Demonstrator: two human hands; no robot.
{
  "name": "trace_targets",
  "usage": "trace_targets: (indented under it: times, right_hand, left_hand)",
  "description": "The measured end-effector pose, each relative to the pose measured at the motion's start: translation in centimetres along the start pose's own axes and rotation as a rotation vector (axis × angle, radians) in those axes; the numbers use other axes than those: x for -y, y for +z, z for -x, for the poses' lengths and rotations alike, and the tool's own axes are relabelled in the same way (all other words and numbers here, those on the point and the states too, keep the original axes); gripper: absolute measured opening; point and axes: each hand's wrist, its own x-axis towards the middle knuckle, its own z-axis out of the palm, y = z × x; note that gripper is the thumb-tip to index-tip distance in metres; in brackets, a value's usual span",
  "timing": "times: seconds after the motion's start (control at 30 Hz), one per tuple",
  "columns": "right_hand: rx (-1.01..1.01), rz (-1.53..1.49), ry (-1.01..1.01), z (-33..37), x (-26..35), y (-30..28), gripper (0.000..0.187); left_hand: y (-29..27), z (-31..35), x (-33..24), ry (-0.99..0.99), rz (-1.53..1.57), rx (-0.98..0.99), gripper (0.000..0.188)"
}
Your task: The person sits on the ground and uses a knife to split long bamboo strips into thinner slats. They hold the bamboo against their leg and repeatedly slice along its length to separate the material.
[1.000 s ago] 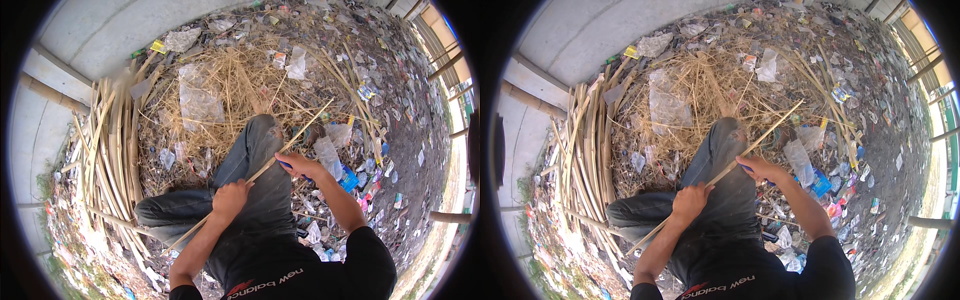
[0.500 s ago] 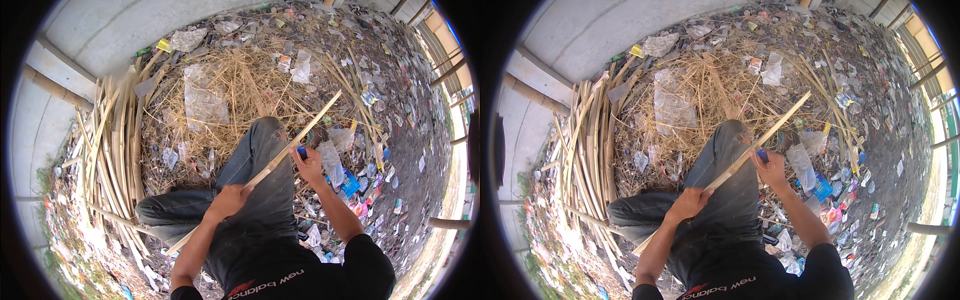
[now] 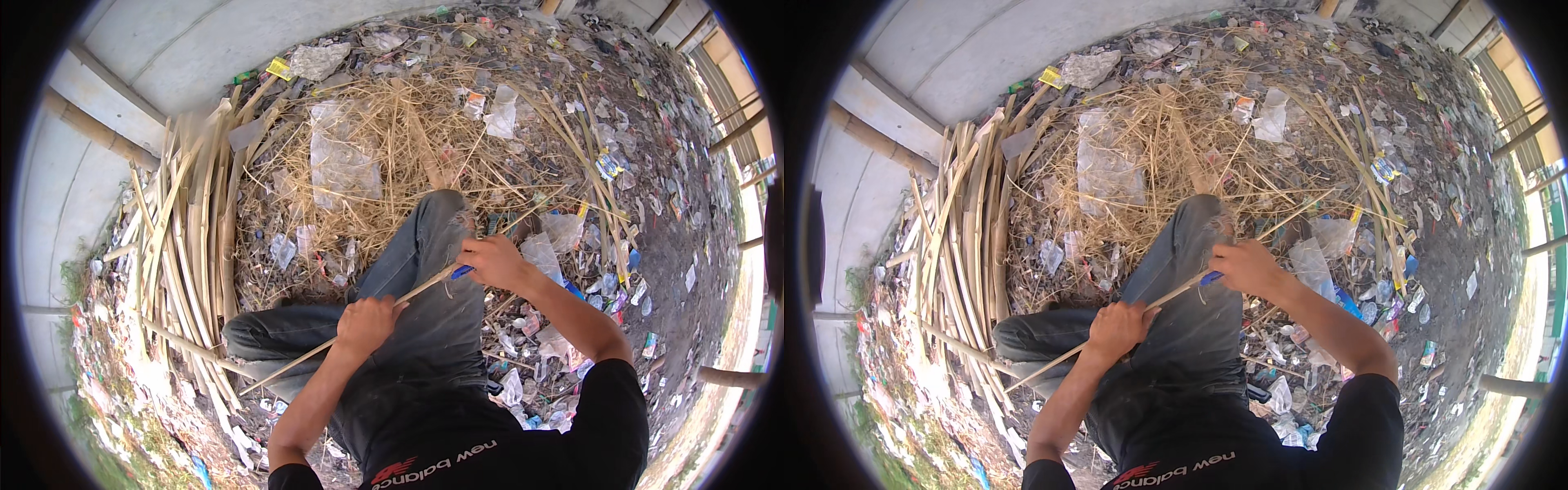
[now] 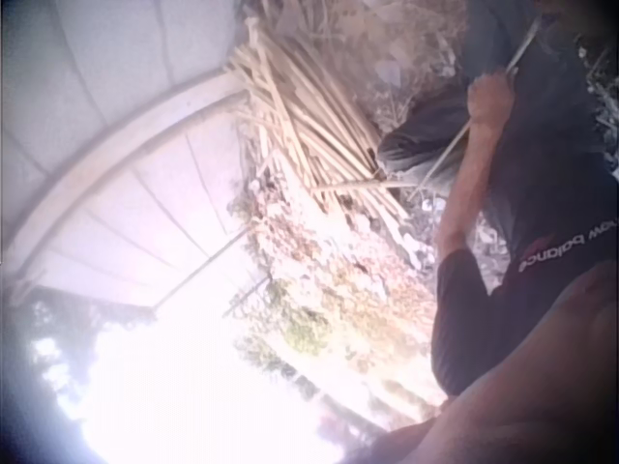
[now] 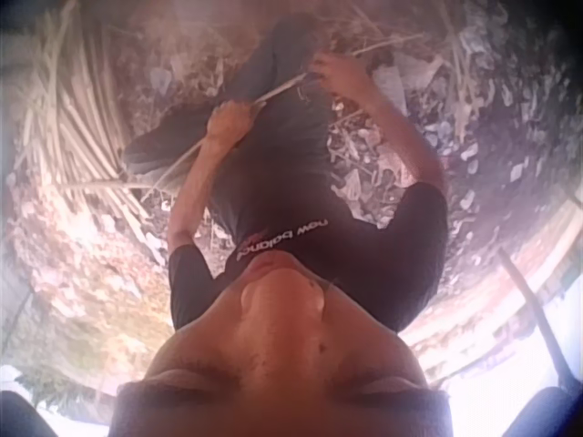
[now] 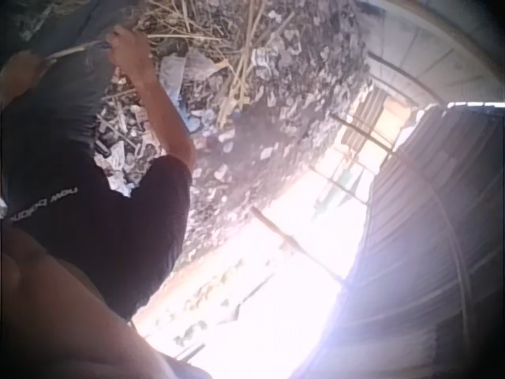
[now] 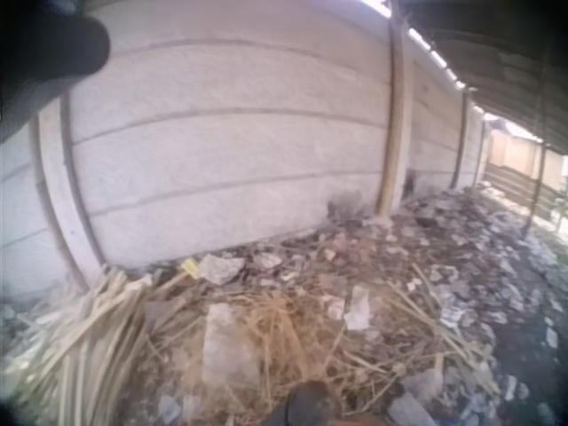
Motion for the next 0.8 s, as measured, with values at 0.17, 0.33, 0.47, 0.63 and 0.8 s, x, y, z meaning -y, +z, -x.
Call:
trace_targets:
  times: [0.17, 0.33, 0.47, 0.63, 0.8]
  right_hand:
    - [0.158, 0.140, -0.060, -1.6, 1.2, -1.5, 0.013]
    - [0.245, 0.082, -0.080, -2.0, 1.7, -1.6, 0.022]
    - [0.355, -0.202, -0.126, -3.2, 0.2, -2.3, 0.028]
    - [0.396, -0.545, -0.126, -3.2, -0.3, -1.2, 0.026]
    - [0.173, -0.543, -0.105, -1.6, -0.1, 1.7, 0.025]
  left_hand:
    - [0.4, 0.1, 0.5, 0.024, -0.064, 0.020, 0.046]
    - [0.4, -0.2, 0.6, 0.058, -0.051, 0.026, 0.047]
    - [0.0, -0.5, 0.5, 0.071, -0.027, 0.044, 0.047]
    - [-0.3, -0.3, 1.0, 0.060, -0.017, 0.151, 0.047]
    - [0.5, 0.5, 0.9, 0.048, 0.007, 0.059, 0.048]
